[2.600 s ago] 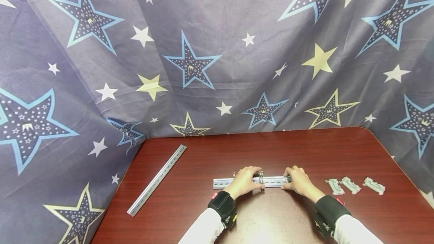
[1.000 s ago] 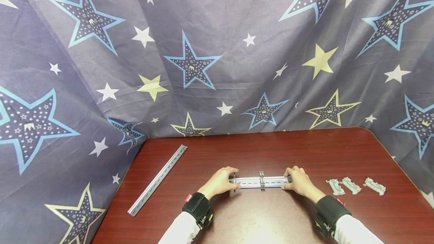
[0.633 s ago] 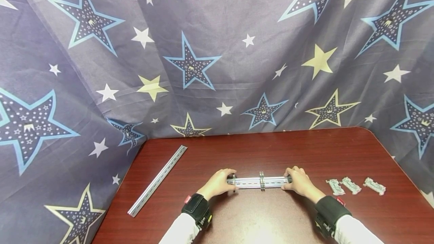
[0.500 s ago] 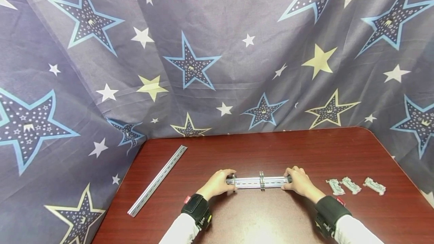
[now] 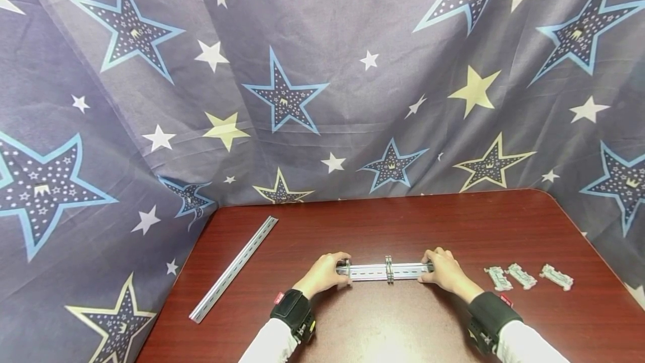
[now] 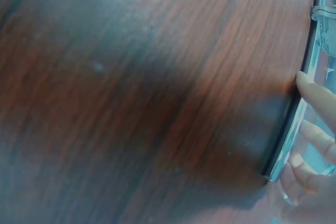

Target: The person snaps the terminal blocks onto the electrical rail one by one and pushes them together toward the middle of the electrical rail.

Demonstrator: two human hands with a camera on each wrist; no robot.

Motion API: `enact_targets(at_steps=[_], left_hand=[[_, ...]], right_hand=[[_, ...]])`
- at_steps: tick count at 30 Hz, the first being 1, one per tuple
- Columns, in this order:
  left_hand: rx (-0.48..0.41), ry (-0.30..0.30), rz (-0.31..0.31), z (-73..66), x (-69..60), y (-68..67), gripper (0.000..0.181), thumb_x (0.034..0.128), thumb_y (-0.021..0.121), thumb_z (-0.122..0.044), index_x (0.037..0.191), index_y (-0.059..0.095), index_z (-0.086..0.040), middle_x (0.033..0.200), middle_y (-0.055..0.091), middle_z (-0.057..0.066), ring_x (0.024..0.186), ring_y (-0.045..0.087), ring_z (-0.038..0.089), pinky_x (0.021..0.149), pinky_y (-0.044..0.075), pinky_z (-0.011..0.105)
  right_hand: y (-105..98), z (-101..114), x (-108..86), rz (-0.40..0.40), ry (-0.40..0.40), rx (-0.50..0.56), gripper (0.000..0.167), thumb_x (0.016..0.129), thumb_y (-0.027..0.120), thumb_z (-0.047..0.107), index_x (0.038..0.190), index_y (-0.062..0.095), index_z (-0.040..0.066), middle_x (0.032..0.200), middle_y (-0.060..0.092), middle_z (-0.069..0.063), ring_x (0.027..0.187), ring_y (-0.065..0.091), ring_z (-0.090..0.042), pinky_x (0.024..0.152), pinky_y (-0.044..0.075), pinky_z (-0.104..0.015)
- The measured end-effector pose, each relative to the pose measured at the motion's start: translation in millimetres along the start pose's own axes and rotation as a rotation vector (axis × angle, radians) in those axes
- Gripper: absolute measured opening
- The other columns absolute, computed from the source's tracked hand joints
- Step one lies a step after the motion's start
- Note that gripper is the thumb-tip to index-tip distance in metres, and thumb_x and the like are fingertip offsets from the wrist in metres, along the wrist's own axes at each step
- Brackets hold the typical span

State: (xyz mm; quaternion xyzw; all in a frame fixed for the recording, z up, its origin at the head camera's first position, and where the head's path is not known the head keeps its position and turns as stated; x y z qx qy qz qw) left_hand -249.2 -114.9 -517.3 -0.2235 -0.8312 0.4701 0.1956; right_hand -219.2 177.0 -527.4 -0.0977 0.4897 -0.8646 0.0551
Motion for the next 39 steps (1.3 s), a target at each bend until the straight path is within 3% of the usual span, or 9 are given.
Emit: enact_targets(at_steps=[24,39], left_hand=[[0.021,-0.015,0.002,-38.5,22.0,21.2,0.049,0.0638,0.075,-0.021,0.107,0.059,-0.003,0.094,0.064,0.008,0.086,0.06,0.022,0.075,0.045,0.027],[0.042,-0.015,-0.001,-49.0,32.2,31.3,0.051,0.0639,0.076,-0.023,0.108,0.059,-0.004,0.096,0.065,0.007,0.087,0.061,0.02,0.076,0.044,0.025]], right_hand=[[0,-1,0.1,-0.008,-0.004,-0.005,0.034,0.057,0.078,0.021,0.079,0.057,0.008,0.08,0.05,-0.01,0.075,0.047,-0.029,0.06,0.039,-0.041],[-2,1,-1.5,-0.001,0.001,-0.006,0.035,0.056,0.079,0.022,0.079,0.057,0.007,0.08,0.051,-0.01,0.076,0.047,-0.029,0.06,0.039,-0.042]])
Point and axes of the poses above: each hand's wrist, its own x-axis towards the middle knuckle, its own y-axis out of the palm, z = x × y, the point moved 1 cm from there along x, towards the middle knuckle
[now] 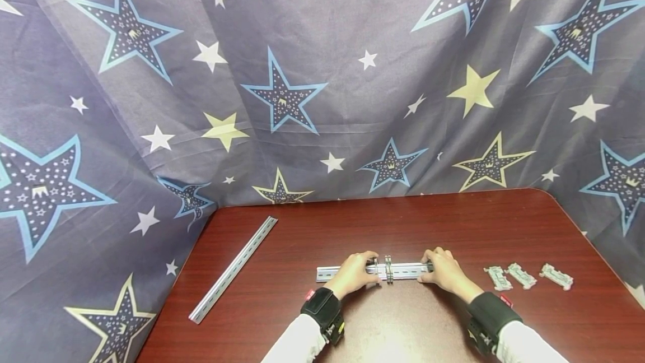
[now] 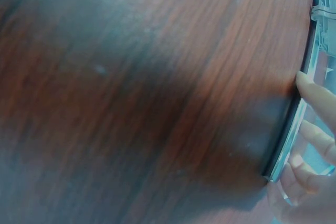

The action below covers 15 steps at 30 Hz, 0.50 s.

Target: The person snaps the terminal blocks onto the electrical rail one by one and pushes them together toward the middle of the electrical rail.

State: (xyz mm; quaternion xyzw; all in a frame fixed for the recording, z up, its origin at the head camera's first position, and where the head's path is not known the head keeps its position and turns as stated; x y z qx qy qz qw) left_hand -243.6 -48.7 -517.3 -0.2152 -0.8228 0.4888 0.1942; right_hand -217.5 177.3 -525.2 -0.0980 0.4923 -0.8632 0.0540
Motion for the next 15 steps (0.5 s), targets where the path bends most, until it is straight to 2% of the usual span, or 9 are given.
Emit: enact_targets(at_steps=[15], left_hand=[[0.011,0.003,-0.007,-8.0,4.6,3.7,0.05,0.061,0.077,-0.025,0.105,0.06,-0.007,0.093,0.065,0.005,0.082,0.061,0.017,0.073,0.044,0.024]], right_hand=[[-1.3,1.2,-0.1,0.012,0.004,-0.002,0.035,0.058,0.079,0.022,0.08,0.057,0.007,0.082,0.051,-0.011,0.078,0.048,-0.03,0.061,0.039,-0.043]])
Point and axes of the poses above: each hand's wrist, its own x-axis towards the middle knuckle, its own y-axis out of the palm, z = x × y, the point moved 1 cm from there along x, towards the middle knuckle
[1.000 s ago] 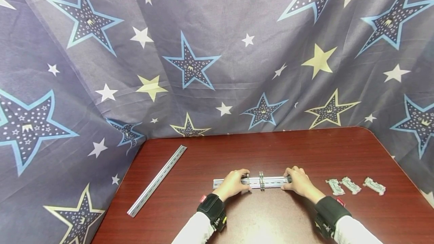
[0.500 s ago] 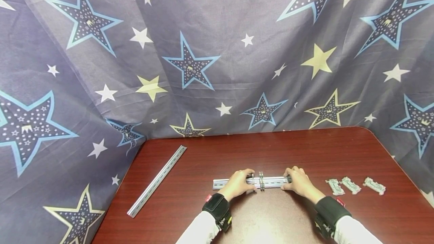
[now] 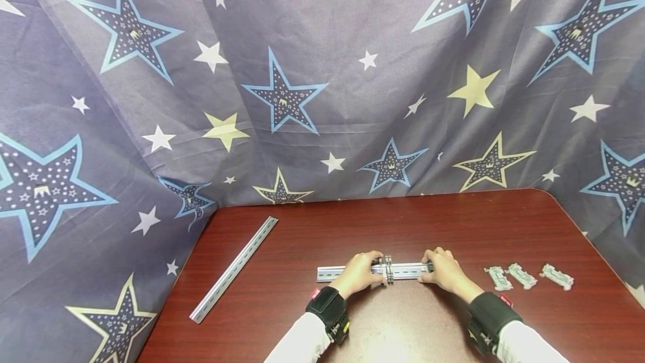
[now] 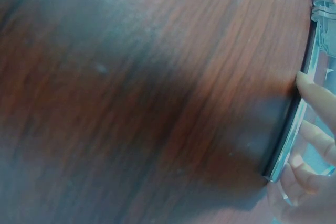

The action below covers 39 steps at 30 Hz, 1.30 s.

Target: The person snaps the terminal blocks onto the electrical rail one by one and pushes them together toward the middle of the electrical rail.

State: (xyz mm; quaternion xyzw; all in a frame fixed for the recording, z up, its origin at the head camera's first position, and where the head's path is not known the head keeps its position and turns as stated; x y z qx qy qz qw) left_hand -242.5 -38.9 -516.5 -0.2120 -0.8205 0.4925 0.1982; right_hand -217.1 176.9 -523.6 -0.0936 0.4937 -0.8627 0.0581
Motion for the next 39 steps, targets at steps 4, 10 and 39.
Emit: enact_targets(at_steps=[4,10,39], left_hand=[[-0.005,0.005,-0.008,-1.5,0.3,1.2,0.049,0.0617,0.077,-0.026,0.105,0.06,-0.008,0.092,0.065,0.003,0.081,0.06,0.016,0.073,0.044,0.023],[0.004,0.011,-0.016,-3.3,0.6,2.7,0.049,0.0637,0.076,-0.028,0.106,0.06,-0.009,0.096,0.065,0.002,0.086,0.061,0.015,0.075,0.044,0.023],[0.067,0.123,-0.05,19.7,-24.7,-8.0,0.045,0.0762,0.065,-0.032,0.111,0.058,-0.005,0.102,0.061,0.007,0.095,0.057,0.02,0.081,0.042,0.032]], right_hand=[[1,-1,0.8,-0.008,-0.008,0.001,0.034,0.058,0.078,0.022,0.08,0.057,0.007,0.082,0.051,-0.011,0.077,0.047,-0.03,0.061,0.039,-0.042],[1,-1,0.5,-0.01,-0.005,-0.002,0.034,0.058,0.078,0.022,0.08,0.057,0.007,0.081,0.05,-0.01,0.076,0.047,-0.03,0.061,0.039,-0.043],[0,4,-3.4,0.016,0.001,-0.015,0.035,0.06,0.077,0.02,0.084,0.058,0.004,0.082,0.049,-0.01,0.078,0.046,-0.028,0.067,0.04,-0.043]])
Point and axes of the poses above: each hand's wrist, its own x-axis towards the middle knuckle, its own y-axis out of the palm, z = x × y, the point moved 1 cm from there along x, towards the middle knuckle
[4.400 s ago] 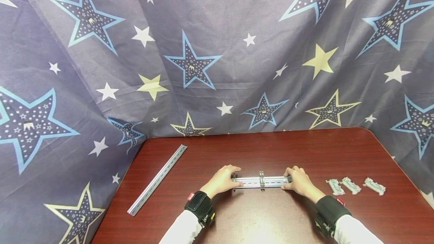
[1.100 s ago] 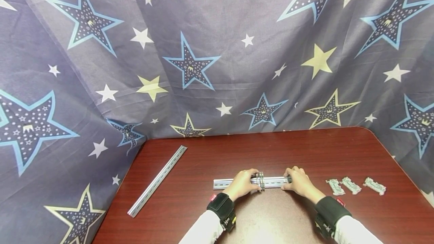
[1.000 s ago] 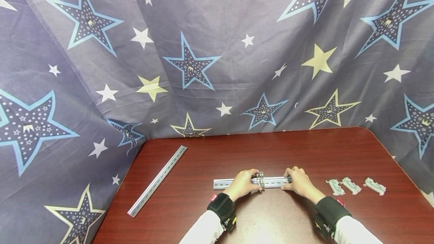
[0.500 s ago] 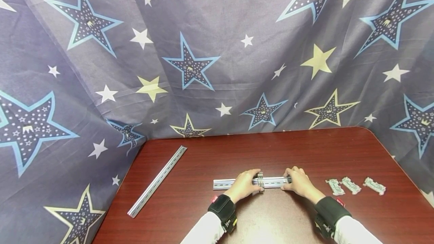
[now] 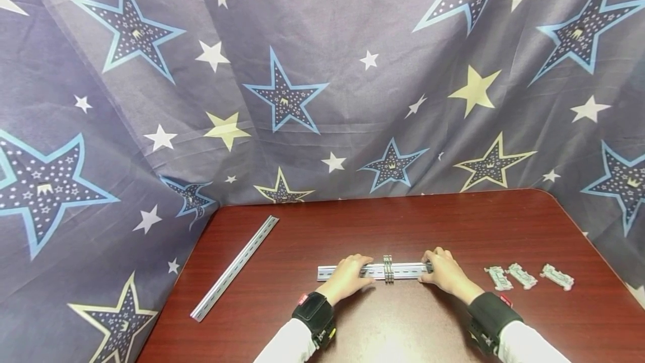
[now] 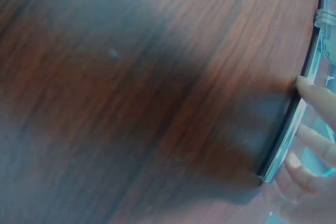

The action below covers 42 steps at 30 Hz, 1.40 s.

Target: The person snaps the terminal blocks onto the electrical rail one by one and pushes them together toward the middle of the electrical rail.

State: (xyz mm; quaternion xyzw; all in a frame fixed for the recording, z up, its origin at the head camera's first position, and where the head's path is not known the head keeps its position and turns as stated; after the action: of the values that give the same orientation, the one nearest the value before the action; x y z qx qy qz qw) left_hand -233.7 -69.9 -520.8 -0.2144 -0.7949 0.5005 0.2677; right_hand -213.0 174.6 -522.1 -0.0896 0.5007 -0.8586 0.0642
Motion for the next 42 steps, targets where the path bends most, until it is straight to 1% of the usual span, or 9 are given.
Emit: enact_targets(at_steps=[4,5,10,14,19,23,32,37,42], left_hand=[[0.067,-0.014,-0.016,9.8,-8.8,-2.5,0.039,0.0728,0.067,-0.03,0.104,0.062,-0.007,0.094,0.062,0.004,0.087,0.056,0.019,0.074,0.042,0.032],[0.082,-0.048,-0.003,7.2,-10.9,-7.3,0.038,0.0699,0.069,-0.026,0.102,0.063,-0.006,0.093,0.062,0.005,0.086,0.056,0.021,0.074,0.042,0.033],[0.203,-0.109,-0.012,15.6,-19.1,-9.3,0.037,0.0659,0.072,-0.027,0.097,0.064,-0.009,0.09,0.061,0.002,0.083,0.055,0.02,0.067,0.041,0.032],[0.247,-0.144,-0.025,21.6,-25.0,-11.2,0.038,0.0643,0.073,-0.029,0.096,0.064,-0.01,0.089,0.06,0.002,0.081,0.055,0.02,0.063,0.039,0.031],[0.236,-0.173,-0.045,28.7,-31.1,-12.2,0.037,0.064,0.074,-0.027,0.095,0.065,-0.008,0.087,0.057,0.004,0.08,0.055,0.021,0.061,0.039,0.032],[0.225,-0.19,-0.047,33.9,-34.1,-11.8,0.035,0.0647,0.074,-0.026,0.092,0.065,-0.007,0.087,0.056,0.005,0.08,0.054,0.022,0.062,0.04,0.034],[0.211,-0.18,-0.084,38.2,-38.3,-12.7,0.03,0.0645,0.075,-0.023,0.088,0.066,-0.007,0.082,0.052,0.004,0.077,0.052,0.021,0.062,0.04,0.034],[0.198,-0.177,-0.081,39.9,-37.7,-12.6,0.029,0.0642,0.075,-0.021,0.087,0.066,-0.006,0.081,0.051,0.004,0.076,0.051,0.02,0.061,0.041,0.034],[0.199,-0.172,-0.069,43.0,-32.0,-14.6,0.029,0.0642,0.075,-0.021,0.087,0.067,-0.006,0.079,0.051,0.003,0.074,0.051,0.02,0.06,0.041,0.034]], right_hand=[[1,0,-0.3,-0.006,-0.009,-0.015,0.035,0.06,0.077,0.019,0.085,0.058,0.003,0.081,0.048,-0.009,0.077,0.046,-0.028,0.065,0.04,-0.041],[1,0,-0.3,-0.011,-0.013,-0.019,0.035,0.06,0.077,0.019,0.085,0.058,0.003,0.081,0.047,-0.009,0.077,0.046,-0.027,0.065,0.041,-0.041],[2,-1,-0.5,-0.034,-0.03,-0.027,0.035,0.059,0.077,0.018,0.084,0.058,0.002,0.08,0.047,-0.01,0.075,0.045,-0.027,0.064,0.041,-0.04],[3,-1,-1.0,-0.025,-0.015,-0.027,0.036,0.061,0.077,0.019,0.087,0.058,0.002,0.082,0.048,-0.011,0.078,0.046,-0.028,0.062,0.043,-0.04],[2,0,-2.2,0.0,0.013,-0.014,0.036,0.063,0.076,0.02,0.091,0.06,0.003,0.085,0.048,-0.011,0.082,0.046,-0.03,0.06,0.044,-0.041],[2,0,-2.6,-0.004,0.01,-0.014,0.035,0.064,0.076,0.019,0.091,0.06,0.003,0.086,0.048,-0.011,0.082,0.047,-0.03,0.06,0.044,-0.041],[1,0,-2.9,-0.023,-0.009,-0.01,0.034,0.063,0.076,0.017,0.089,0.061,0.001,0.082,0.048,-0.01,0.08,0.047,-0.029,0.06,0.044,-0.04],[1,-2,-0.7,-0.035,-0.043,-0.027,0.033,0.06,0.077,0.016,0.085,0.061,0.001,0.078,0.049,-0.009,0.074,0.046,-0.026,0.063,0.041,-0.039],[-1,-5,5.5,-0.038,-0.062,-0.036,0.031,0.059,0.078,0.017,0.08,0.061,0.003,0.076,0.049,-0.009,0.072,0.047,-0.026,0.064,0.039,-0.039]])
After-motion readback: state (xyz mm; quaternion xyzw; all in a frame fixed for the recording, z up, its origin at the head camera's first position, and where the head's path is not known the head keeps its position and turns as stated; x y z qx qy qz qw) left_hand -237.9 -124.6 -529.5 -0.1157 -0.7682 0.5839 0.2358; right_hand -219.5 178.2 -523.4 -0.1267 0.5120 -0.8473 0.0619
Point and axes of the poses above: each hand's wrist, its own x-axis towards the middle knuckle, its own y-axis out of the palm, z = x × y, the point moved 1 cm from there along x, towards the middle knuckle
